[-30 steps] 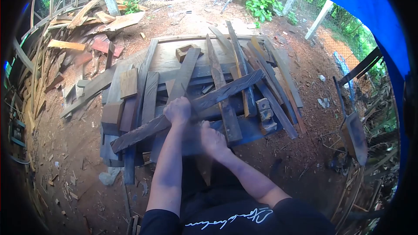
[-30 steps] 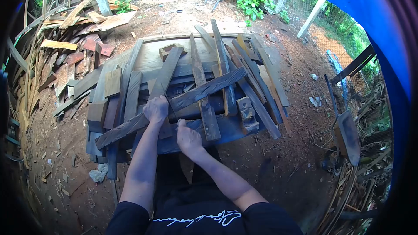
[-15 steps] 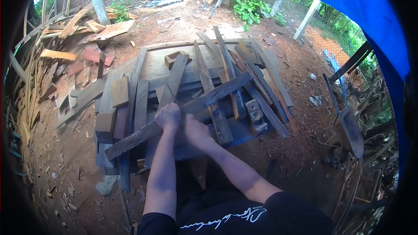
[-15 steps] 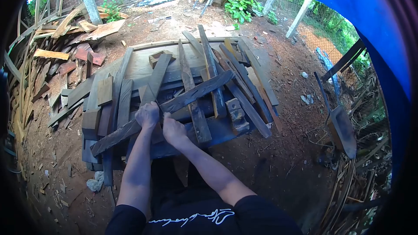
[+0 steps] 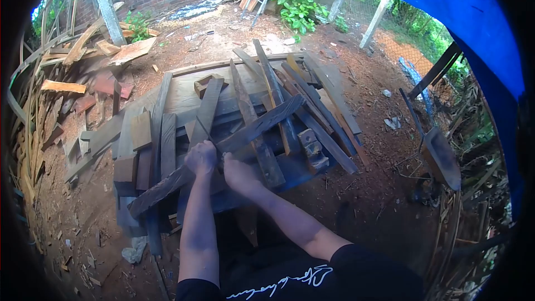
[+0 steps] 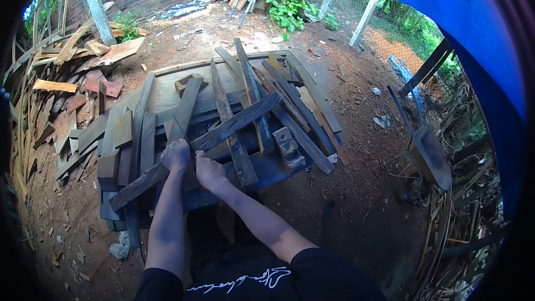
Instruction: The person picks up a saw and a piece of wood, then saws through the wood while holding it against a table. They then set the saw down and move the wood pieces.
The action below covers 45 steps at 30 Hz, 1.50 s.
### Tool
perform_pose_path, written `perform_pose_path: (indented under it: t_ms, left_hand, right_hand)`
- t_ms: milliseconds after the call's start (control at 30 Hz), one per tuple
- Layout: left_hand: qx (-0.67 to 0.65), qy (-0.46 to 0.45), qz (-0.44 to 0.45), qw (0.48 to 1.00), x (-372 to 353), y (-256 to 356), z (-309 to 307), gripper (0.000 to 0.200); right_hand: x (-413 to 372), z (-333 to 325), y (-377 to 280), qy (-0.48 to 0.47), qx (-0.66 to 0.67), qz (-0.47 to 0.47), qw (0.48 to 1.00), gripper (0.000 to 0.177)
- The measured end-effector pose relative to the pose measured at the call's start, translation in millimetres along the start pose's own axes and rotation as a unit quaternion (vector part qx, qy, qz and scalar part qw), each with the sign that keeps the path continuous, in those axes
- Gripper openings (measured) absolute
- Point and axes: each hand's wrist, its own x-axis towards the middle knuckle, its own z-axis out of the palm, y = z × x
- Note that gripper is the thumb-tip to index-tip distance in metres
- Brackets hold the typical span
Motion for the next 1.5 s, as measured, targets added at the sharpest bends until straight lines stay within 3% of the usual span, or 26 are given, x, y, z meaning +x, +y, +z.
perform_pose_path:
  t_ms: [167,300,500,567,767,900,1133,1367,1500]
  left_hand:
    - [0.004,0.005,-0.004,1.000,1,0,1,0.048]
    - [0.000,0.000,0.008,1.000,-2,2,-2,0.047]
    - [0.000,-0.001,-0.003,1.000,0,2,-2,0.047]
    - [0.002,-0.029,-0.003,1.000,-2,4,-12,0.046]
    - [0.019,-0.022,0.009,1.000,-1,1,-8,0.042]
    - [-0.015,-0.016,0.008,1.000,0,-3,-5,0.047]
    - [-0.031,-0.009,0.010,0.999,-1,-5,-5,0.047]
    - [-0.059,-0.014,-0.002,0.998,2,-9,2,0.045]
    - [-0.066,-0.002,0.005,0.998,3,-10,8,0.044]
  right_hand:
    - [-17,7,9,0.009,-0.024,-0.002,1.000,0.017]
    - [-1,4,0,-0.002,0.037,0.008,0.999,0.023]
    - [-33,15,26,-0.002,0.011,-0.018,1.000,0.025]
    - [-48,13,20,-0.024,-0.049,0.020,0.998,0.021]
    - [4,12,2,0.024,-0.048,-0.015,0.998,0.019]
    - [-49,9,14,0.001,-0.058,0.002,0.998,0.020]
    - [-5,4,-5,-0.004,-0.034,0.008,0.999,0.028]
    - [-47,8,10,-0.018,-0.077,0.023,0.997,0.026]
    - [-1,10,-4,0.010,-0.066,-0.010,0.998,0.024]
